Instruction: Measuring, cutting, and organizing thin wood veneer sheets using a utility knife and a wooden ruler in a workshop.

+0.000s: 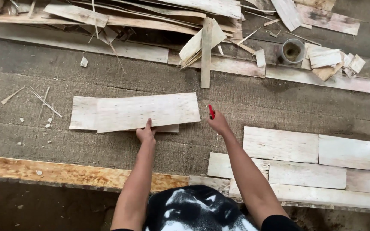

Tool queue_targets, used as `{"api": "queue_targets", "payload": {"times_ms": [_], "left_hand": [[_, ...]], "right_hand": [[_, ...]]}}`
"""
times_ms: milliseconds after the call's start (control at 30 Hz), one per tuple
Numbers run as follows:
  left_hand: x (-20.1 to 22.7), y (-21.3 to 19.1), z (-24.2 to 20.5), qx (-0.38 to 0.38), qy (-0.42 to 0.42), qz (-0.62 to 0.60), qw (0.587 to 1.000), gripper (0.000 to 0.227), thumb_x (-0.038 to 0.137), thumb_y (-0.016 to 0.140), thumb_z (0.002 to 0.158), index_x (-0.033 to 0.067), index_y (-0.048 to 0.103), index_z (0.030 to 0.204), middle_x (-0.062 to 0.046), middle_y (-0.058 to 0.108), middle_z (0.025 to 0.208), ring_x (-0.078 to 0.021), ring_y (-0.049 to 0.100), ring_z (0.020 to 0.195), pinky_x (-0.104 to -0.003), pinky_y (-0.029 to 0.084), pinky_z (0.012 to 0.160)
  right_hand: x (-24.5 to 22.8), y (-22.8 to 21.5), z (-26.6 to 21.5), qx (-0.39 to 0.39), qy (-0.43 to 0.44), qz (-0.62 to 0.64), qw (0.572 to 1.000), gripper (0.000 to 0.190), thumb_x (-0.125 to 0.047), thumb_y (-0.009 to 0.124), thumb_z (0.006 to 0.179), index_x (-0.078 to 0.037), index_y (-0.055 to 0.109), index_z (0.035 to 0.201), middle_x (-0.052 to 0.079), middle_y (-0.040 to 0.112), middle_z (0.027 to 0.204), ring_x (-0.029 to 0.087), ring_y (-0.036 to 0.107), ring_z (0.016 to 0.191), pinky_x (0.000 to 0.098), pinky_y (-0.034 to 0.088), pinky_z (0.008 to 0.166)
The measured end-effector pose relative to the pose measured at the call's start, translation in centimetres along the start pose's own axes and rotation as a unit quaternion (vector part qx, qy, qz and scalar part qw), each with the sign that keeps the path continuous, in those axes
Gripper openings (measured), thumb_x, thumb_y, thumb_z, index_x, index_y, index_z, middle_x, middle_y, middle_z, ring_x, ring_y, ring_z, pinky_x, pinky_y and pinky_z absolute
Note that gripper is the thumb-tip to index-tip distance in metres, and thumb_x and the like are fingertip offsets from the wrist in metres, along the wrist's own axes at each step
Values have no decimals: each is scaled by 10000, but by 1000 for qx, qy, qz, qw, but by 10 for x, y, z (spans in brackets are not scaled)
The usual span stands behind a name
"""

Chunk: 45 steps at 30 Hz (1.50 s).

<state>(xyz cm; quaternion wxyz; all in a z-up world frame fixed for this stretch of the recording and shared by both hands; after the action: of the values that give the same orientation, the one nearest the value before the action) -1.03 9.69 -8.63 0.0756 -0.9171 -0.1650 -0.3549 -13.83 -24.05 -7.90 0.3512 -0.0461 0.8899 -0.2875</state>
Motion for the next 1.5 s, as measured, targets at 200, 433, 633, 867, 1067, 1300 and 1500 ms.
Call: {"api": "queue_targets", "payload": {"times_ms": [200,433,633,867,1067,1300,1500], "left_hand": [[-25,-4,5,-162,-63,428,887,719,640,779,821,-57,691,971,-211,727,693,-338,751,562,-454,641,511],[22,121,-58,-224,458,585,631,328,303,740,912,135,683,1188,-78,632,1157,-315,646,1106,-428,601,882],[28,173,-104,-276,379,773,428,917,481,710,922,382,162,1650,108,-5,1742,-314,-13,1597,-774,166,1189],[1,176,-80,-284,325,792,431,1023,449,775,872,370,115,1650,147,-40,1730,-296,-105,1590,-870,100,1118],[-6,177,-73,-282,329,789,435,1030,430,785,866,367,117,1648,146,-56,1729,-299,-124,1587,-888,82,1103],[-5,178,-72,-283,325,786,444,1044,427,799,855,355,126,1650,147,-54,1729,-304,-130,1584,-890,90,1099],[-8,177,-72,-284,326,784,446,1035,417,794,860,353,127,1649,145,-56,1730,-304,-126,1586,-888,99,1102]], "right_hand": [[-41,-7,-31,2,-69,-46,997,359,-381,599,964,-47,642,1089,250,681,984,456,672,1005,518,504,882],[-108,-29,-61,-7,-44,-121,992,453,-405,429,1043,-32,587,1246,280,698,1083,434,712,1050,547,554,907],[-138,-29,-34,-15,-13,-197,980,518,-457,394,1048,-31,560,1290,261,673,1214,431,655,1193,540,536,995],[-145,-21,-29,-28,25,-203,978,530,-445,367,1042,-25,512,1330,282,649,1267,471,641,1207,563,524,1015],[-125,-2,-15,-18,22,-202,979,510,-414,377,1052,-8,502,1335,296,633,1274,502,635,1197,576,524,1008],[-127,0,-17,-19,14,-195,980,503,-398,365,1053,-6,482,1346,307,646,1254,508,634,1199,579,520,1004],[-135,-5,-28,-15,19,-192,981,502,-402,359,1052,-8,494,1332,311,655,1236,500,642,1187,573,523,1003]]}}
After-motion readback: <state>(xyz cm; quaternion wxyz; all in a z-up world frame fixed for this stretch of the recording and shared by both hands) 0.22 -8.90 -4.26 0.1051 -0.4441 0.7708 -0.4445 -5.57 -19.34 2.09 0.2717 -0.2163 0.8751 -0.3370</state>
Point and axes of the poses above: each hand's wrist, its own z-axis towards the middle knuckle, its own y-axis out of the palm, x = y × z, the point moved 5 cm from there along z, towards the middle knuckle
